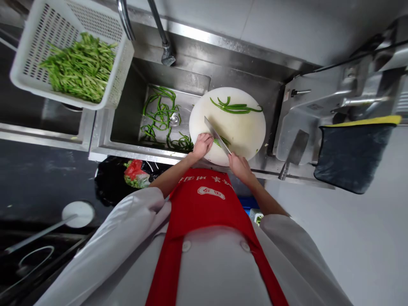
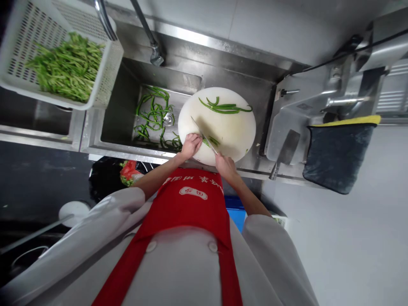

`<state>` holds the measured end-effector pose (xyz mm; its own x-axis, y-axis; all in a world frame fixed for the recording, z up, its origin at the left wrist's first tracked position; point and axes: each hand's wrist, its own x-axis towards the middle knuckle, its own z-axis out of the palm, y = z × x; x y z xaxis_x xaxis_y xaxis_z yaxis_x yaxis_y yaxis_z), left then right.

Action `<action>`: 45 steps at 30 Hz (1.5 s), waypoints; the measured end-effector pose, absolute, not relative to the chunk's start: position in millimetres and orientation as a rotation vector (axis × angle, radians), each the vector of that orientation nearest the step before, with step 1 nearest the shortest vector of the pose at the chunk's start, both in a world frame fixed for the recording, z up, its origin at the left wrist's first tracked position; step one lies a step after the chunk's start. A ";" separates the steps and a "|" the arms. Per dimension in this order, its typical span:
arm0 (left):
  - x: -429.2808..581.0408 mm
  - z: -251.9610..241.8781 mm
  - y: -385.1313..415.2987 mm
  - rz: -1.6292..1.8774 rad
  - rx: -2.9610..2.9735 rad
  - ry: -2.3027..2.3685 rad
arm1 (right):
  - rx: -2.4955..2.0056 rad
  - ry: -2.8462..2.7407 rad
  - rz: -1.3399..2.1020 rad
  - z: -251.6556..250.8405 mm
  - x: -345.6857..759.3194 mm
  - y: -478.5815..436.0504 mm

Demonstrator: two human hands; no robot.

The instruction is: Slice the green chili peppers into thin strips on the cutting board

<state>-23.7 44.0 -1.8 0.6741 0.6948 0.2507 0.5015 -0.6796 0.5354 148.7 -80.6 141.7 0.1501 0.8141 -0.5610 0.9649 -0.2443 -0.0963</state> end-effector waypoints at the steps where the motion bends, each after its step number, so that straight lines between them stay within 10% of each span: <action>1: -23.7 -0.8 43.8 0.607 2.453 0.924 | 2.132 1.710 -0.762 141.3 145.5 -77.6; 45: -29.8 -6.1 49.1 0.638 2.322 1.027 | 1.935 1.888 -0.646 147.0 142.0 -22.7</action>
<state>-29.8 49.1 -6.1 0.6021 0.7711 0.2071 0.5271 -0.5787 0.6224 142.0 -22.7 147.0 0.0028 0.8325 -0.5540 0.9974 -0.0424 -0.0587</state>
